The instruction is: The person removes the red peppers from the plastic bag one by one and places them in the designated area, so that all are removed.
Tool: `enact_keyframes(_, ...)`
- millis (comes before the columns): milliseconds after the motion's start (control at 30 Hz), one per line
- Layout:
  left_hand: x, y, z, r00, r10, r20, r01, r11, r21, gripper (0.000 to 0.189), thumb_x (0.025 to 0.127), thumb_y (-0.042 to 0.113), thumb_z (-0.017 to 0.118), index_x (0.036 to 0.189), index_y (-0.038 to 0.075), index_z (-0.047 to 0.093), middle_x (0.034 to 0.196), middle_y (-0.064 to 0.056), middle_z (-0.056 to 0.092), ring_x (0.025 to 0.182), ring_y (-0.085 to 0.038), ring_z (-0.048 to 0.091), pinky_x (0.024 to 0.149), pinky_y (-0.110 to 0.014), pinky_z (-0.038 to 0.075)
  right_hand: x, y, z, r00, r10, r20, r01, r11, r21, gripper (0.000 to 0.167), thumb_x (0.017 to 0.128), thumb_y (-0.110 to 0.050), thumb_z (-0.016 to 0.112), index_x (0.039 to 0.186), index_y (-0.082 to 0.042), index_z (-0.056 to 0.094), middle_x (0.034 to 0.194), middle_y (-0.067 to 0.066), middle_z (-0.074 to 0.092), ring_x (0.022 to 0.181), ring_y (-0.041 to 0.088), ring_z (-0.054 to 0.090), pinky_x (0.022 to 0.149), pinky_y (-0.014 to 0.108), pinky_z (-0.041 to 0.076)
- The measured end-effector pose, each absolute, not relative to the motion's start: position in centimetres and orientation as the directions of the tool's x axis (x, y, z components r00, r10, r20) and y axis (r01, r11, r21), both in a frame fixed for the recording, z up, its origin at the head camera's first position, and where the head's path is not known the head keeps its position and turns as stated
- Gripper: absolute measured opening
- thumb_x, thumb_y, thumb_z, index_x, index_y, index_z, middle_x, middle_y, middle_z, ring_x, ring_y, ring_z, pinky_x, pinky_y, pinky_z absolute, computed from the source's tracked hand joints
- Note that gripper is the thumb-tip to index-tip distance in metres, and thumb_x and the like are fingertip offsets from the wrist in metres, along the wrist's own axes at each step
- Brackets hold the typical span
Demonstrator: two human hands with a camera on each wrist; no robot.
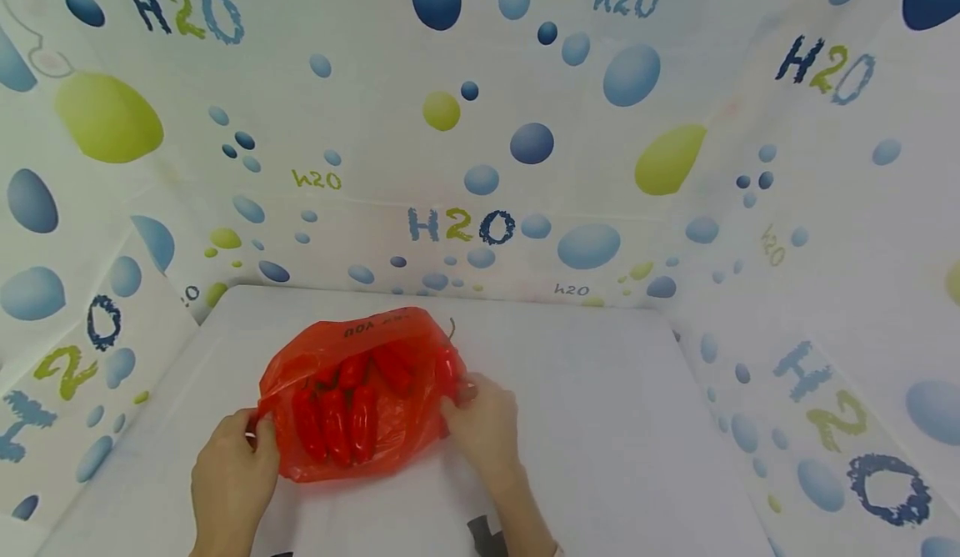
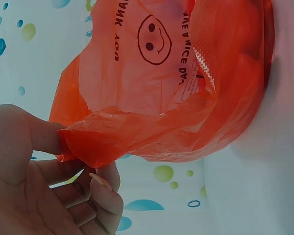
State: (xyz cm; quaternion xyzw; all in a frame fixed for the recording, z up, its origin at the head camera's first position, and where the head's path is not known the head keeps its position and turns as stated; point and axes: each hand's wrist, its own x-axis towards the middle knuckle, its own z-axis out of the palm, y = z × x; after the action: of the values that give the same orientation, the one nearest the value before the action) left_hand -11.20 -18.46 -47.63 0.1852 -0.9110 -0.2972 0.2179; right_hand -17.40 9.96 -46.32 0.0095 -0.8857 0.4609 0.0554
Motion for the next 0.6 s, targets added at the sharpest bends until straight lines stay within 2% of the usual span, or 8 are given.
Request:
enact_keyframes(467,-10.50,-18.86,-47.73,-0.841,-0.459,0.288,-0.196,0.753,0.628,0.024,0.101,0.012,0.056,0.107,-0.007,0.069,0.085,-0.015,0.061,0.068,-0.030,0.057,0.055,-0.041,0.044,-17.59,10.65,-46.87,-0.991,0.074,0.112,-0.053,0.549,-0.834,0.043,0.091,-0.020,0.080,0.129,-0.002,0.070,0.104,0.012,0.078,0.083,0.022,0.077,0.070,0.036,0.063)
enact_keyframes(600,-10.32,-18.96,-47.83,-0.838,-0.455,0.301,-0.187,0.758,0.625,0.024,0.101,0.012,0.056,0.108,-0.008,0.068,0.085,-0.016,0.062,0.069,-0.031,0.058,0.057,-0.046,0.047,-17.99,10.91,-47.26,-0.990,0.093,0.110,-0.042,0.543,-0.839,0.042,0.092,-0.019,0.080,0.128,-0.001,0.071,0.102,0.013,0.078,0.082,0.022,0.078,0.069,0.037,0.063)
